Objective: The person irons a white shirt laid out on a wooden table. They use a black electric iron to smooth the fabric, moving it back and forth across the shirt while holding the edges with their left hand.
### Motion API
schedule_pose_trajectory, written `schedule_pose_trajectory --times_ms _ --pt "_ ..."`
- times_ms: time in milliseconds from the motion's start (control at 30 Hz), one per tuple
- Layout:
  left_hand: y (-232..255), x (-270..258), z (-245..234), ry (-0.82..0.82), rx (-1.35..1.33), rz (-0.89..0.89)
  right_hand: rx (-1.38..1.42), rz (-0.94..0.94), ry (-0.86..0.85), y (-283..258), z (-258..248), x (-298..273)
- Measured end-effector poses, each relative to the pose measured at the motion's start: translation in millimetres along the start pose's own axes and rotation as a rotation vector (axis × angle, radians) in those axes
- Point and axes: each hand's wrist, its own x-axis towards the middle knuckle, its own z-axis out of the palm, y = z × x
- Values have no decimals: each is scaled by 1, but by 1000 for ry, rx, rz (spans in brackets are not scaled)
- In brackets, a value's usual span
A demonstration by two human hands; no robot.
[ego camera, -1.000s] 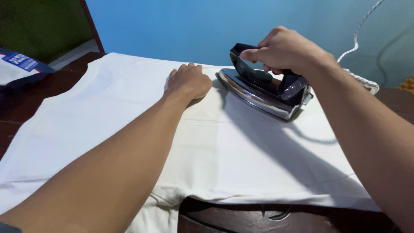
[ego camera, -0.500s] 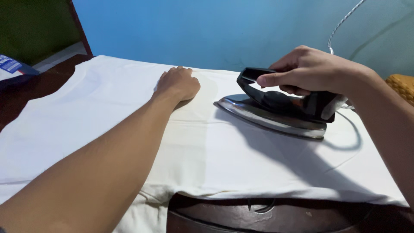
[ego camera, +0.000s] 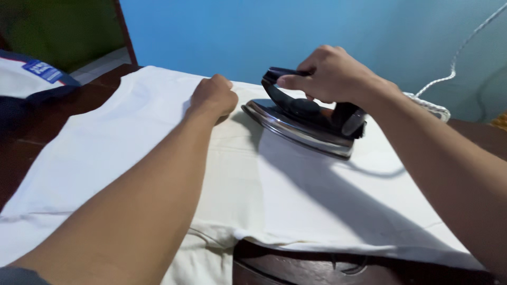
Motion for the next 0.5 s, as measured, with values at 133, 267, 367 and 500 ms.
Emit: schedule_pose_trajectory --times_ms 133,267,367,500 --pt "5 -5 -2 9 15 -30 42 -5 48 -18 12 17" --pt "13 -17 -9 -38 36 -54 72 128 50 -18 14 23" --pt "17 -26 -14 -51 67 -20 11 198 63 -3 12 30" --pt "19 -34 -18 -67 78 -16 -20 300 72 40 7 29"
